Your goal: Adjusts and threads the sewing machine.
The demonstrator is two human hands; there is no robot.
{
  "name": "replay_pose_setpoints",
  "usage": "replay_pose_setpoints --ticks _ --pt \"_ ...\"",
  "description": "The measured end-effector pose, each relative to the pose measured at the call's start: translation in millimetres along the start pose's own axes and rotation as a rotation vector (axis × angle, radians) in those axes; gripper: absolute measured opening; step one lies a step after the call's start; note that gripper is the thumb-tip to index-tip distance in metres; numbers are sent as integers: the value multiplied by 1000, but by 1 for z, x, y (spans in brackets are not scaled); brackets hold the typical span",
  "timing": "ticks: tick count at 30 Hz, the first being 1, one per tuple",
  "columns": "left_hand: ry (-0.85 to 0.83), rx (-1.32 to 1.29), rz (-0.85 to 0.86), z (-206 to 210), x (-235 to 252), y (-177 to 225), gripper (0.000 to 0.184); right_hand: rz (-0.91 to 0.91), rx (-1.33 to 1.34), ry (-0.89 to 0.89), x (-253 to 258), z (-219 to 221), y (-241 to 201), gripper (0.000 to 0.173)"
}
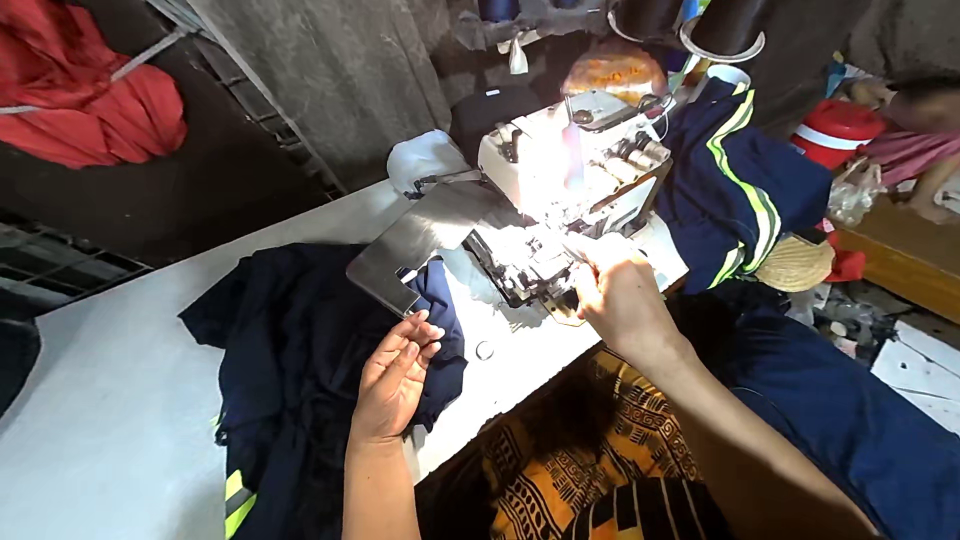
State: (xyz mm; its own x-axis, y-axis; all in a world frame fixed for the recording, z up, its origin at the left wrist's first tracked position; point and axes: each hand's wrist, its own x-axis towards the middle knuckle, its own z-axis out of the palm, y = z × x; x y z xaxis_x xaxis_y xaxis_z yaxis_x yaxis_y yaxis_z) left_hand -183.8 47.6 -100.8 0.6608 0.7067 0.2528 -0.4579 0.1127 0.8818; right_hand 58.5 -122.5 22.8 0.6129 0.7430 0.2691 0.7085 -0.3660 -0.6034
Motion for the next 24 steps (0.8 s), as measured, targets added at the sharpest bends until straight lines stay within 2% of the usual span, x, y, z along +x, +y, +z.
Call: replay_pose_setpoints --ticks 5,7,11,12,14,15,17,18,19,21,24 --pt "66 84 1 4 -1 -1 30 -35 -33 45 4 -12 11 34" --pt "160 297 88 13 -1 -5 31 -51 -27 58 7 -16 16 33" --pt "401 808 408 52 15 -15 23 -73 -35 75 11 -28 23 29" --pt "492 892 425 64 22 -17 23 -82 -43 76 12 -30 25 27" --pt "586 1077 305 84 36 -18 26 -96 -48 76 12 -33 29 27" --pt "525 1168 170 92 41 -13 30 -103 -47 80 12 -34 30 27" --pt "252 1291 -162 115 51 9 38 -113 -24 84 11 -32 34 27" --pt "139 1342 -249 129 55 17 37 -113 -15 80 10 -31 36 27" --pt "107 1378 -199 140 57 18 34 -114 -13 73 10 -31 38 27" --pt "164 1390 22 155 62 14 26 -128 -16 78 12 -30 40 24" --pt "195 1364 189 164 82 5 28 -172 -66 111 14 -29 40 22"
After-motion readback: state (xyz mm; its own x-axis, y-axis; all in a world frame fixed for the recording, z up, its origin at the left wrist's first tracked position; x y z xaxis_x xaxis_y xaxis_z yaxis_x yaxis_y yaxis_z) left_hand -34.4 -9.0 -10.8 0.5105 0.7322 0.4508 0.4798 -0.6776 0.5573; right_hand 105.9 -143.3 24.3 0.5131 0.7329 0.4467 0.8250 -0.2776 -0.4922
